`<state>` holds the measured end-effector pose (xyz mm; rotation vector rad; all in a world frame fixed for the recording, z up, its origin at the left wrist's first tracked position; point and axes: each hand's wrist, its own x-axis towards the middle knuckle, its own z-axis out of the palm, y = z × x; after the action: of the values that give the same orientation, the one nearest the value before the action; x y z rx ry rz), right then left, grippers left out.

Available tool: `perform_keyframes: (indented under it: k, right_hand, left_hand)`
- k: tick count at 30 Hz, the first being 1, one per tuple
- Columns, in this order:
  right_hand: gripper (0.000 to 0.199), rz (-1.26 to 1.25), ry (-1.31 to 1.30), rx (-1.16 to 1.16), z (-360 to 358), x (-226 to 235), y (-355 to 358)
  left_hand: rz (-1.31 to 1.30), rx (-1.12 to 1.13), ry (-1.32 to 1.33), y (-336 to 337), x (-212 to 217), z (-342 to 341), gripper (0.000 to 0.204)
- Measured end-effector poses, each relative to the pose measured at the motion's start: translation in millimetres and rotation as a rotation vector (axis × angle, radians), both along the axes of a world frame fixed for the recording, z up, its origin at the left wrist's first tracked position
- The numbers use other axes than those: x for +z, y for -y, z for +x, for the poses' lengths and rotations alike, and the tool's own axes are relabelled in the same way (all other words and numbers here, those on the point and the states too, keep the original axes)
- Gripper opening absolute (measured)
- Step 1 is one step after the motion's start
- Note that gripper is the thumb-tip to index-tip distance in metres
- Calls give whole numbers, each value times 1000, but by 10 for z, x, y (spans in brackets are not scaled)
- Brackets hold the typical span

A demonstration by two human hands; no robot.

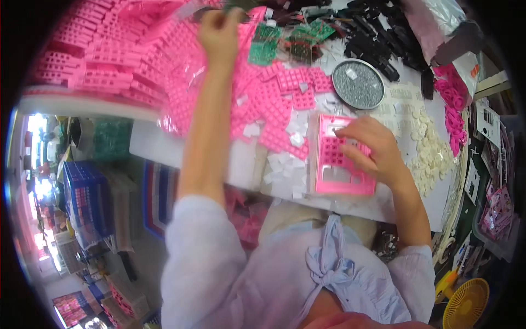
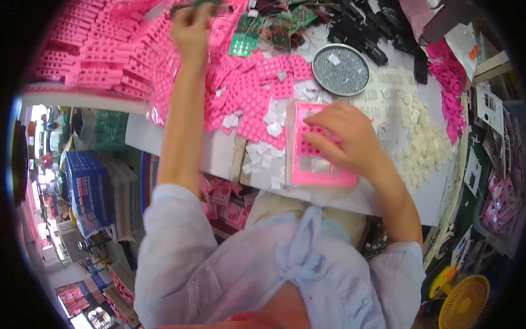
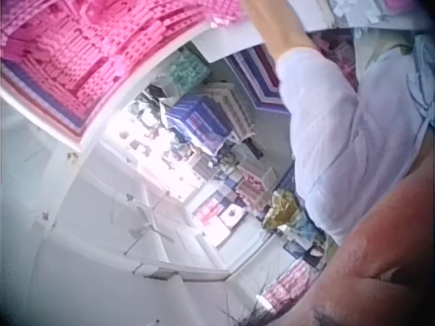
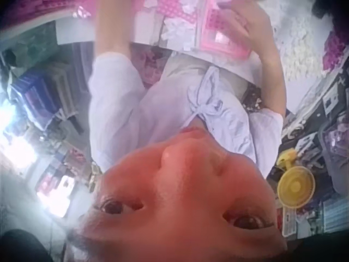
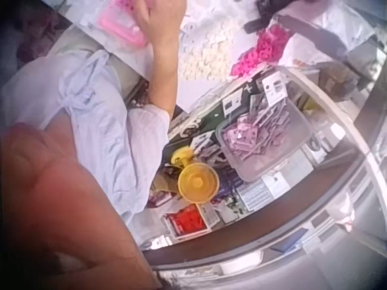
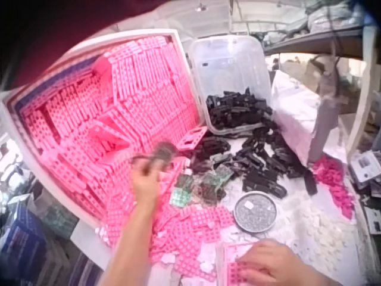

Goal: Assembling the internal electronic and mechanical components into a pink toy piggy bank using a power screwdriver.

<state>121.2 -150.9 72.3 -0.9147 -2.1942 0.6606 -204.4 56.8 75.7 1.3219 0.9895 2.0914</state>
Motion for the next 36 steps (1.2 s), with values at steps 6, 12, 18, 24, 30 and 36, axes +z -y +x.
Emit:
perform_keyframes:
  k: [6,12,18,24,30,36]
  right_hand:
    - [23,38,45,70,-122,-2,-99]
    - [19,-5,13,67,-150,-18,-148]
    - [21,-282,-440,60,-190,116,-108]
    - [23,-824,-980,22,-581,467,-253]
    - [20,-637,-845,-97,-641,260,-933]
    - [10,-606,-720,-104,-568,80,-989]
  left_hand:
    - [-503,-164,85,247,88,-233,20]
    - [-490,-242,122,407,286,-225,18]
    - [-78,-228,-172,948,262,300,19]
    - [209,-78,-678,1266,119,632,20]
    - [142,-109,-948,1393,103,669,42]
    - [154,-99,-994,1448,-83,502,51]
